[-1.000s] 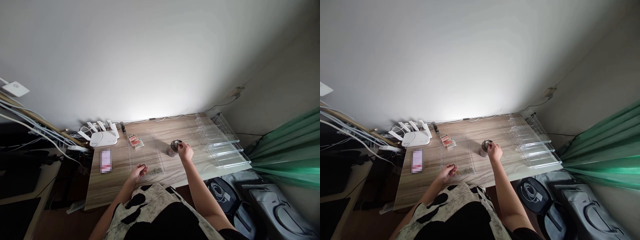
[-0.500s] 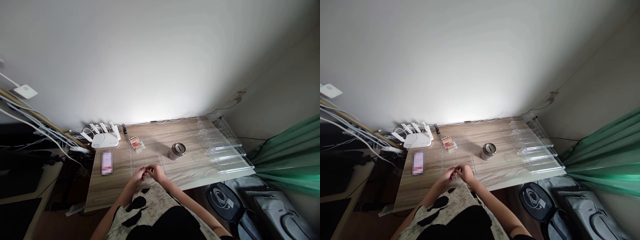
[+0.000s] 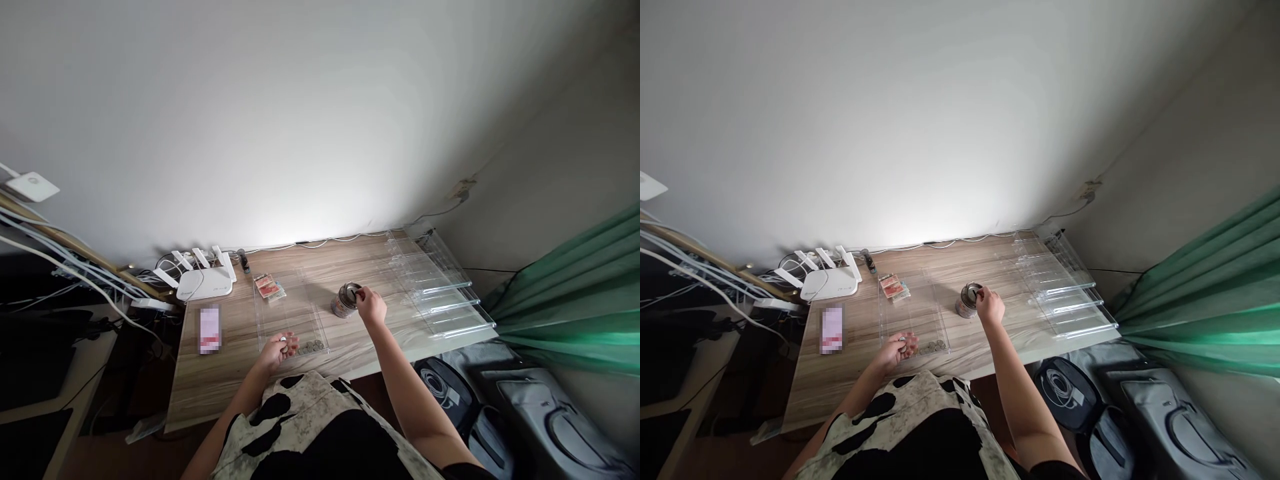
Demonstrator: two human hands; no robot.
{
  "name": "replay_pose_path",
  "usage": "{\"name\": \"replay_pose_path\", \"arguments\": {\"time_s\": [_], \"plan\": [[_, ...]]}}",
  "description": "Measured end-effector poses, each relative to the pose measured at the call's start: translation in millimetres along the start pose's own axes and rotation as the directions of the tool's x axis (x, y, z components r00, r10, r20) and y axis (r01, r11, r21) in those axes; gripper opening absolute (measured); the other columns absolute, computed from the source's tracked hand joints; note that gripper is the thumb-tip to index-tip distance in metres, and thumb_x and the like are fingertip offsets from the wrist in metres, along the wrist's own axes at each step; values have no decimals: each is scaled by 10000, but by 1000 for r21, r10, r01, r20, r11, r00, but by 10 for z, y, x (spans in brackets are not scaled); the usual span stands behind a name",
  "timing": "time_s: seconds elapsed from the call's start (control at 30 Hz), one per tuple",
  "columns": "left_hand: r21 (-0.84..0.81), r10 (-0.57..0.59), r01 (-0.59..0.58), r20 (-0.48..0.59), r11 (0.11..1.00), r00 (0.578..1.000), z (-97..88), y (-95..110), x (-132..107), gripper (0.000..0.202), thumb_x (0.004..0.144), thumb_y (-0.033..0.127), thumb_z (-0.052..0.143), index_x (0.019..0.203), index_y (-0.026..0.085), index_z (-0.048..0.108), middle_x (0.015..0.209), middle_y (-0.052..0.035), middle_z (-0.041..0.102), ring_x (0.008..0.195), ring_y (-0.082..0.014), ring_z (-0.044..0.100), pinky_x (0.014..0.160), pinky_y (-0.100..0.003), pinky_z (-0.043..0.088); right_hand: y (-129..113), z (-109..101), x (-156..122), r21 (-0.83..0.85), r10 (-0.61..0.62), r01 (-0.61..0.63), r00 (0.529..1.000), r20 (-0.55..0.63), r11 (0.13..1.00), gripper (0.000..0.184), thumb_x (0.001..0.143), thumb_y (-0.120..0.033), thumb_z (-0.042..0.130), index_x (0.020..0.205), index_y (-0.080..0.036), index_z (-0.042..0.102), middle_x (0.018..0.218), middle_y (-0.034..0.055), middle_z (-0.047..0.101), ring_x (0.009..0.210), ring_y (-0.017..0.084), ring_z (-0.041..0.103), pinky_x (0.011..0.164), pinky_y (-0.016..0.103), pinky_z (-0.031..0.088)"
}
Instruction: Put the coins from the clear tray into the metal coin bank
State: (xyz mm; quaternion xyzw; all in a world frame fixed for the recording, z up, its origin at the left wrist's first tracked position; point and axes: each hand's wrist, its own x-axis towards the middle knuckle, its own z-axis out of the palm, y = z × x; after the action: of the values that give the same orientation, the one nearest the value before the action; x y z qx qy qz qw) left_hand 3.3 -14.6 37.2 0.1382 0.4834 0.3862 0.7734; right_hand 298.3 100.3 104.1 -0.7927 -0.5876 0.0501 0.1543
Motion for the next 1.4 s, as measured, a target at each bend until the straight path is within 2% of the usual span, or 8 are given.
{"name": "replay_pose_path", "arguments": {"time_s": [0.23,0.37,0.43,0.53,0.63,1.03,1.23,1.4], "plan": [[3,23,-23,-25,1000,999,0,7,-9,331,798,128,548,1128,141,567,985,-119,697,568,-104,592,540,-218,406,-101,12,-105,63,-110,118,987,-113,991,290,855,-247,467,1054,-195,672,1008,87,674,968,224,541,688,275,391],[-156,-17,13,-20,988,1000,2,33,-23,353,829,138,548,1182,152,542,1054,-141,678,782,-169,672,648,-247,479,-412,67,-483,256,-244,255,967,-73,933,317,888,-273,406,1057,-188,660,982,86,674,866,188,577,749,268,426],[-240,-25,23,-5,971,1000,28,61,-23,315,847,147,537,1162,143,557,1056,-144,674,891,-191,669,716,-266,498,-652,166,-777,369,-415,345,901,127,863,271,876,-280,441,1001,-207,670,900,56,681,750,158,585,704,247,432],[-285,-20,14,-17,959,1000,76,103,-19,299,866,165,518,1158,158,583,991,-99,687,863,-171,658,709,-254,494,-990,339,-1181,438,-622,460,688,375,773,178,826,-307,552,940,-241,673,898,21,685,794,156,605,671,228,411],[-255,2,-11,-39,967,999,99,119,-34,292,857,216,539,1136,177,614,909,-57,689,776,-158,636,662,-248,478,-1173,447,-1375,382,-602,465,623,499,799,164,780,-295,609,926,-237,657,925,18,685,825,165,611,645,222,386],[-216,54,-59,-27,975,998,24,20,-33,153,784,146,623,936,159,609,902,-74,676,969,-213,632,835,-300,475,-1169,532,-1389,452,-518,302,698,495,839,47,729,-199,613,761,-209,647,778,-1,681,709,139,594,615,220,378],[-241,7,-17,-44,970,999,-87,47,-7,150,779,93,584,887,175,520,1060,-126,670,1052,-226,633,866,-321,497,-620,186,-685,516,-227,164,972,61,841,243,829,-328,485,860,-204,692,806,47,698,695,167,596,655,256,439],[-214,6,-17,-55,977,998,-109,65,4,179,782,41,504,899,170,547,1088,-133,665,1058,-217,629,897,-324,483,-52,-38,-103,223,-17,49,990,-143,973,207,798,-302,525,828,-182,690,775,67,670,759,193,578,646,264,391]]}}
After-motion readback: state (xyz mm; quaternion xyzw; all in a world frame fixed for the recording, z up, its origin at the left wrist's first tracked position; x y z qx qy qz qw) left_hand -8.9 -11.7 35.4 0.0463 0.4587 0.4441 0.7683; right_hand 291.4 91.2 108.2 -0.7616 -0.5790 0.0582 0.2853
